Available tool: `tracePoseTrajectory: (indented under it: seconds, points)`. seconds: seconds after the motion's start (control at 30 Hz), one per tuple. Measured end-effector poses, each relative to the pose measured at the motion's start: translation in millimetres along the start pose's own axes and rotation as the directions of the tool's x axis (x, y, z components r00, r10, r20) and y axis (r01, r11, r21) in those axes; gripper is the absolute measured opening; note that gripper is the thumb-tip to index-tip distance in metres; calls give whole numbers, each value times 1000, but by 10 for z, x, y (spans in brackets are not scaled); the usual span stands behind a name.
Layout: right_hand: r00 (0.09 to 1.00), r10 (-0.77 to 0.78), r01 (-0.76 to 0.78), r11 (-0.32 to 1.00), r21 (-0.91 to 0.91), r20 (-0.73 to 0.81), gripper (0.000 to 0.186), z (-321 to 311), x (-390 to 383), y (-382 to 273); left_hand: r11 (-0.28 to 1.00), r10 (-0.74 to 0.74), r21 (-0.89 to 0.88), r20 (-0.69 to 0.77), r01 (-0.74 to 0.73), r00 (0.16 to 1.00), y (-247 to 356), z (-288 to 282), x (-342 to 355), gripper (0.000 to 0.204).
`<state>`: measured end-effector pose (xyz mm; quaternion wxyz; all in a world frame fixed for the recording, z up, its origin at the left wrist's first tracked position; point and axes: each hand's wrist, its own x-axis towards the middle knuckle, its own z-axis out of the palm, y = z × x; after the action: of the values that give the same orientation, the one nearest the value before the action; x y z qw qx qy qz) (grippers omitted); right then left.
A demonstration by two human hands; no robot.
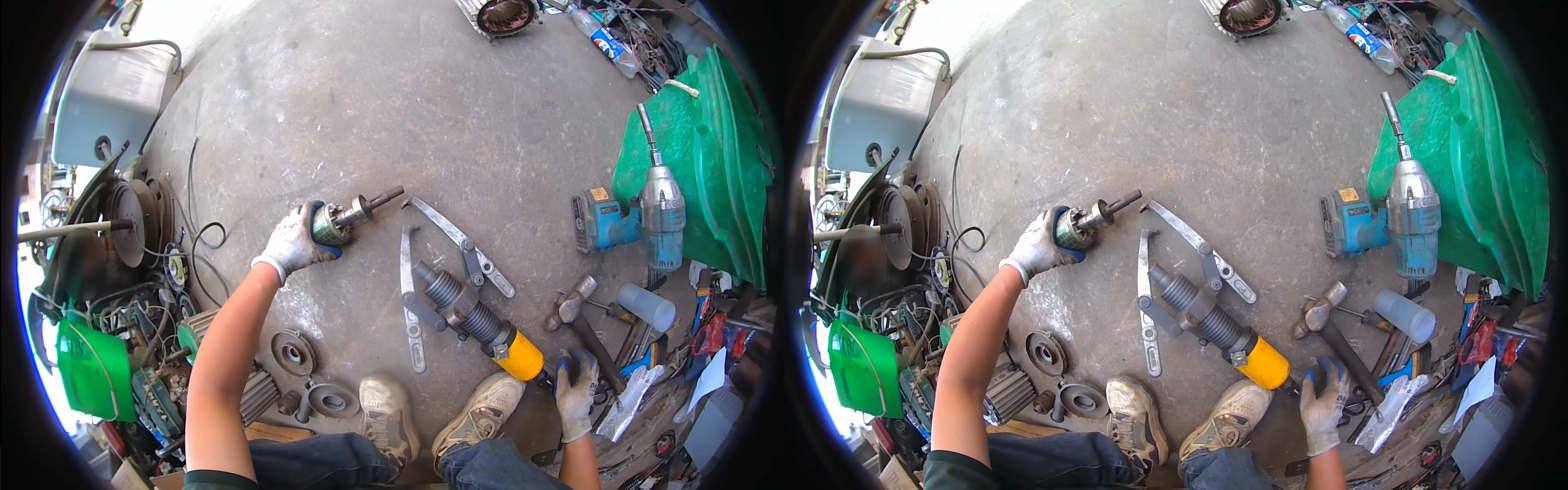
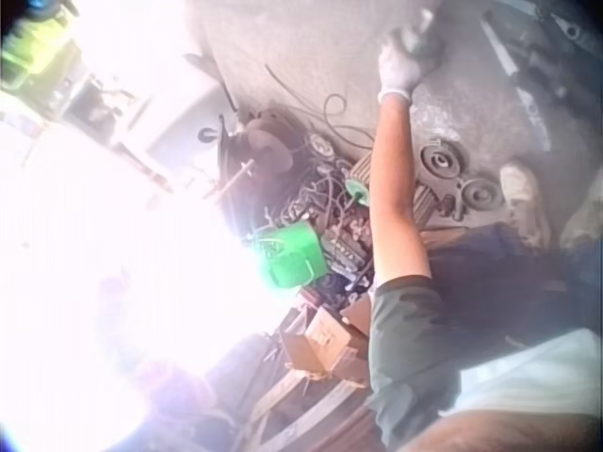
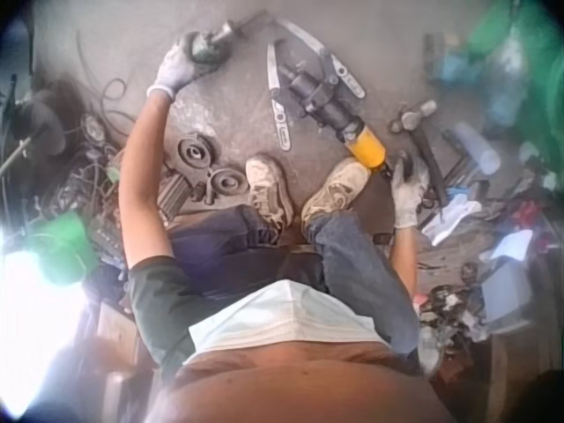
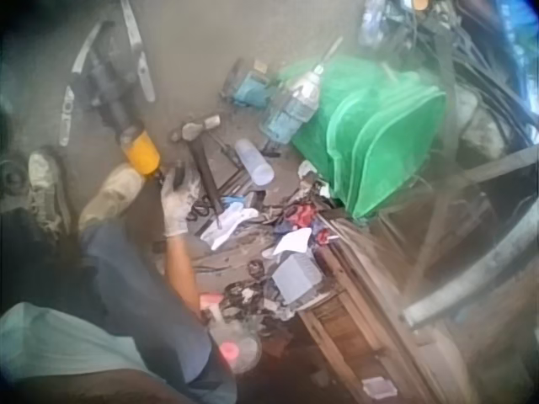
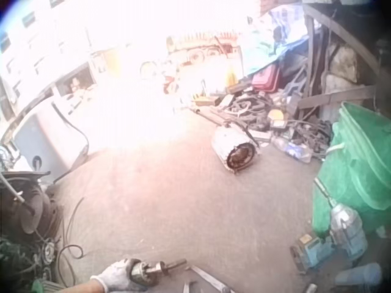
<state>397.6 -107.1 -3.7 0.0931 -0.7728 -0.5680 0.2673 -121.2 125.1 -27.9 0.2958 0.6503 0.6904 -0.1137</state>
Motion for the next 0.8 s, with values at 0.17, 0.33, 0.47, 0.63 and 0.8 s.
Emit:
tracePoseTrajectory:
  seconds: [0.17,0.33,0.47,0.63,0.8]
  points:
    - [996,3,14,984,-177,92,45,256,-5,36,974,145,194,-158,-113,977,108,165,55,95]
    - [990,3,16,991,-133,142,44,467,1,5,1000,0,-4,-42,-1,999,197,152,210,73]
    - [989,-37,55,990,-132,141,41,444,-76,-94,981,-65,-183,-25,59,998,204,13,-166,70]
    - [997,-27,34,994,-104,68,37,245,-603,-249,946,-13,-323,-105,-22,994,338,-478,-1154,79]
    - [997,-25,30,998,-57,79,33,52,-1265,-545,590,-67,-754,-401,-288,913,150,23,-2167,71]
